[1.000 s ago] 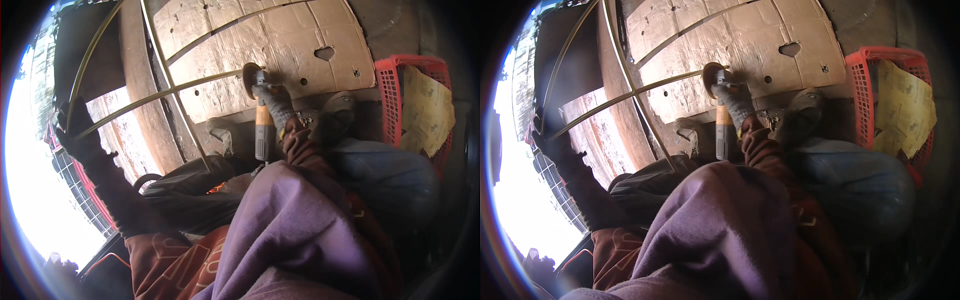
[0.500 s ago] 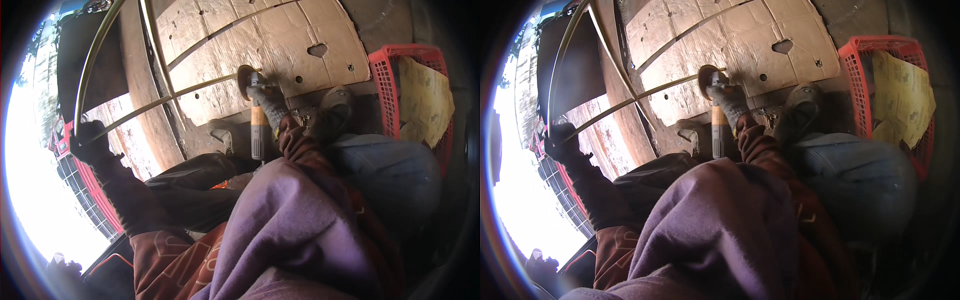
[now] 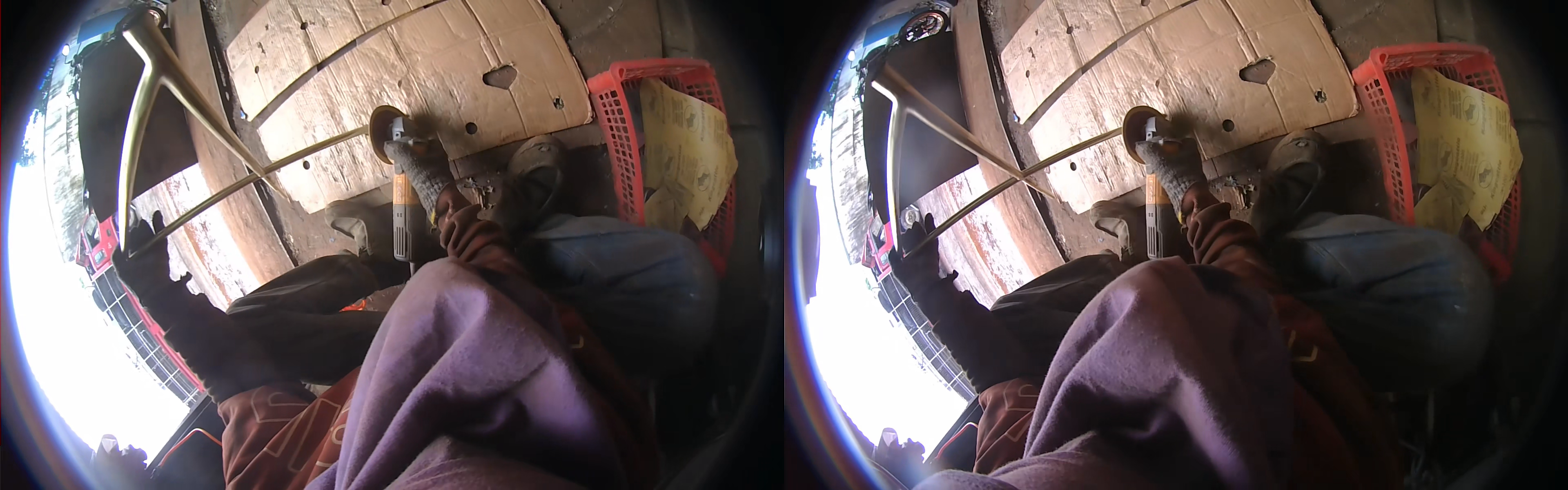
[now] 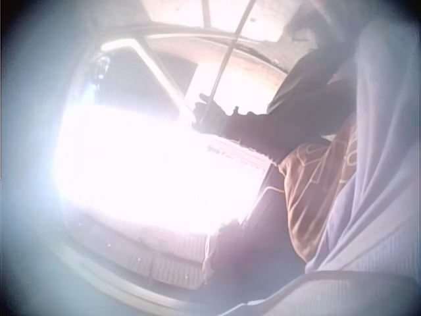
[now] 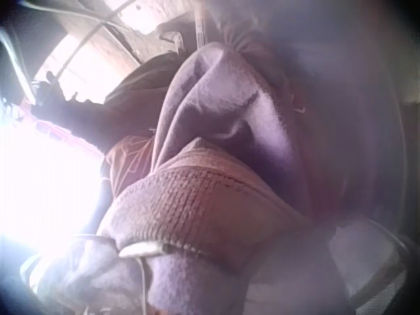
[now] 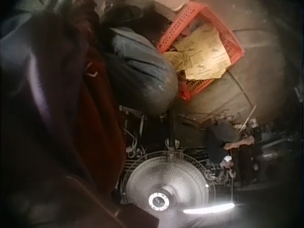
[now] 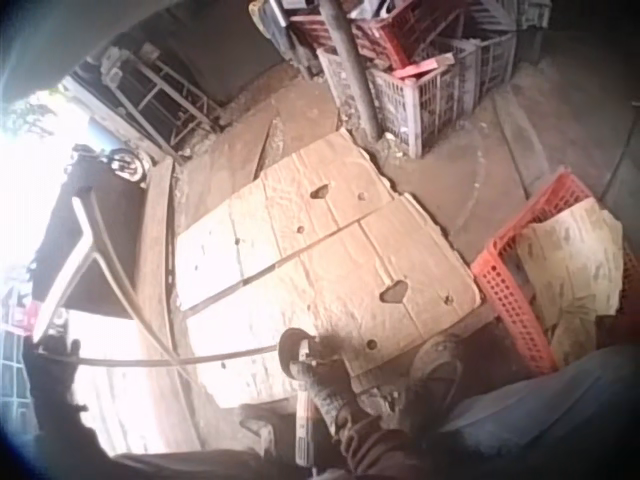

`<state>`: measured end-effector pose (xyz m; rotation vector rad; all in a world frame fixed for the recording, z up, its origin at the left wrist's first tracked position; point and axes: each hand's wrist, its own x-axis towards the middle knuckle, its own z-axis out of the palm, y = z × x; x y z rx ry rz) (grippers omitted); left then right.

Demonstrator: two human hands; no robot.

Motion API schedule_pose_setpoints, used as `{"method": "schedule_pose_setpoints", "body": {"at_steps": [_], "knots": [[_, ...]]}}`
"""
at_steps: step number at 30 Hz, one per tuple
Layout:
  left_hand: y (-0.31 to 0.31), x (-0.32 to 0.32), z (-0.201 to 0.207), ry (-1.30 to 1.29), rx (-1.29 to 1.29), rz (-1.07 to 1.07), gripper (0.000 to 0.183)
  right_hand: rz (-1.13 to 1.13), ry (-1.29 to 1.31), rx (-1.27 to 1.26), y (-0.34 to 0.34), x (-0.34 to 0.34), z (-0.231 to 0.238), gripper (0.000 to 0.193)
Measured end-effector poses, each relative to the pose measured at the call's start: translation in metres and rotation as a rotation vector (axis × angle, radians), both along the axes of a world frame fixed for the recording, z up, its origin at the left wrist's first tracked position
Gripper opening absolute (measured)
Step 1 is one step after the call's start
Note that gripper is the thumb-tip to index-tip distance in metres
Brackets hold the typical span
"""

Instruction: The person sands the surface of two crossed metal bars using a handheld power sander.

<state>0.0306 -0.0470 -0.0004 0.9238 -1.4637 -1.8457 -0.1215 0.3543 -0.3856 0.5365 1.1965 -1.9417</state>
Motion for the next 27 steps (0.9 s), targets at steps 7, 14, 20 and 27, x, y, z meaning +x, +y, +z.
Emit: {"method": "schedule_pose_setpoints", "body": {"at_steps": [7, 14, 20, 27], "knots": [[-0.013, -0.005, 0.017, 0.226, 0.462, -0.33, 0.052, 0.12, -0.027, 0.08, 0.01, -0.02, 0.013, 0.037], [-0.01, 0.013, 0.022, 0.021, -0.054, -0.132, 0.059, 0.237, 0.083, -0.071, -0.014, 0.005, 0.102, 0.063], [0.03, 0.009, 0.031, 0.005, -0.176, 0.008, 0.061, 0.15, 0.026, -0.04, -0.001, 0.004, 0.043, 0.044], [0.039, 0.04, 0.058, 0.143, -0.276, -0.022, 0.063, -0.062, 0.167, -0.224, 0.032, -0.002, 0.016, 0.035]]}}
